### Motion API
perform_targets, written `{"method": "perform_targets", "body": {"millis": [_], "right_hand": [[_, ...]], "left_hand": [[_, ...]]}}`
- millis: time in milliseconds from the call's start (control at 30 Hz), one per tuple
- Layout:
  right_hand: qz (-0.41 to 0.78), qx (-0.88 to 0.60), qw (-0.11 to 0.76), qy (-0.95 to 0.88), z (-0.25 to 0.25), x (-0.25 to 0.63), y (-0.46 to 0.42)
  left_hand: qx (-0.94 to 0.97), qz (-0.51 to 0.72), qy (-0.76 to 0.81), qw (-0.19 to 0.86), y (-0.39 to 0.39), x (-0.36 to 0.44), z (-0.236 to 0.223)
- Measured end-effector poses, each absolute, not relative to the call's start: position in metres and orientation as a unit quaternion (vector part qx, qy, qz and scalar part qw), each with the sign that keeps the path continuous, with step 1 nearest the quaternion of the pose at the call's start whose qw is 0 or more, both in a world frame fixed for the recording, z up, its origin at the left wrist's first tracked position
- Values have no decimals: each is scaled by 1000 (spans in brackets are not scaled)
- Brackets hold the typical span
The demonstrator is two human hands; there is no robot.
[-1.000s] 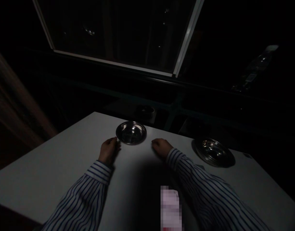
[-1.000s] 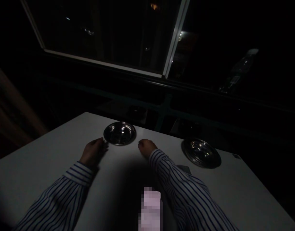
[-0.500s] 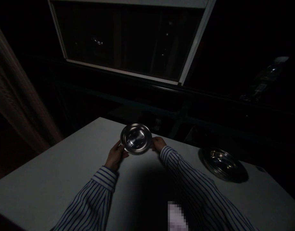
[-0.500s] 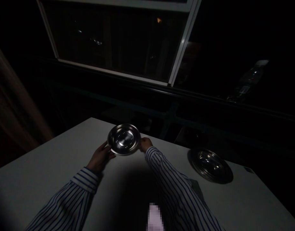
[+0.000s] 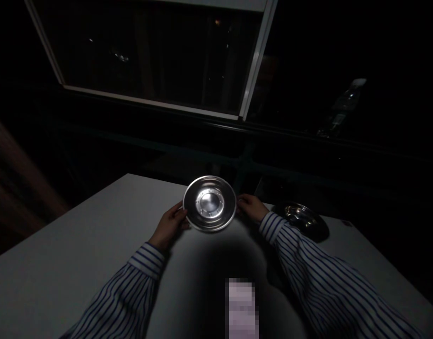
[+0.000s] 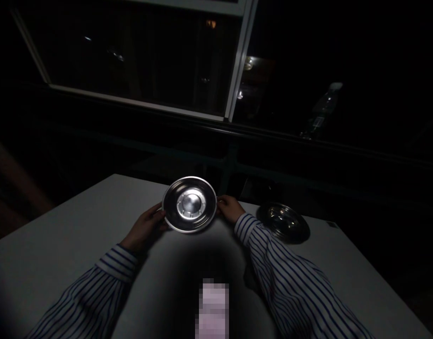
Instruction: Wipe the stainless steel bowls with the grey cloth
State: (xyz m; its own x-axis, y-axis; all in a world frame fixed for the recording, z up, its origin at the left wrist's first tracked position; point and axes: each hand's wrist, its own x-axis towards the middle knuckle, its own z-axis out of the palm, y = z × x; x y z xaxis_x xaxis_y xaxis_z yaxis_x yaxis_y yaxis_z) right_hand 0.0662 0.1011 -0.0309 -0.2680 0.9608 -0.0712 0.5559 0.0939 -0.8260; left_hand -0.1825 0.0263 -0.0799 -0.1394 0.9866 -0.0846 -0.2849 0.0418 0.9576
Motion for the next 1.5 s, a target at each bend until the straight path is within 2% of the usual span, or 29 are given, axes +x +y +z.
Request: {"method": "perform_targets", "body": {"millis": [500, 800, 967, 1167, 1300, 1500], "right_hand": [[288, -608, 61, -737, -47, 153, 73], [268, -617, 19, -739, -60, 162, 69], [263, -612, 38, -744, -64, 168, 67], [215, -616, 114, -749, -57, 189, 49], [204, -621, 134, -745, -72, 207, 35], [244, -588, 191, -747, -79, 218, 30]], "left_hand": [[434, 470, 508, 576, 37, -110, -96], [456, 446, 528, 561, 41, -96, -104], [461, 436, 545, 548, 43, -94, -106], [476, 430, 551, 533, 42, -91, -103], [490, 427, 564, 509, 39, -88, -101], [507, 473, 614, 376, 33, -92, -83]]}}
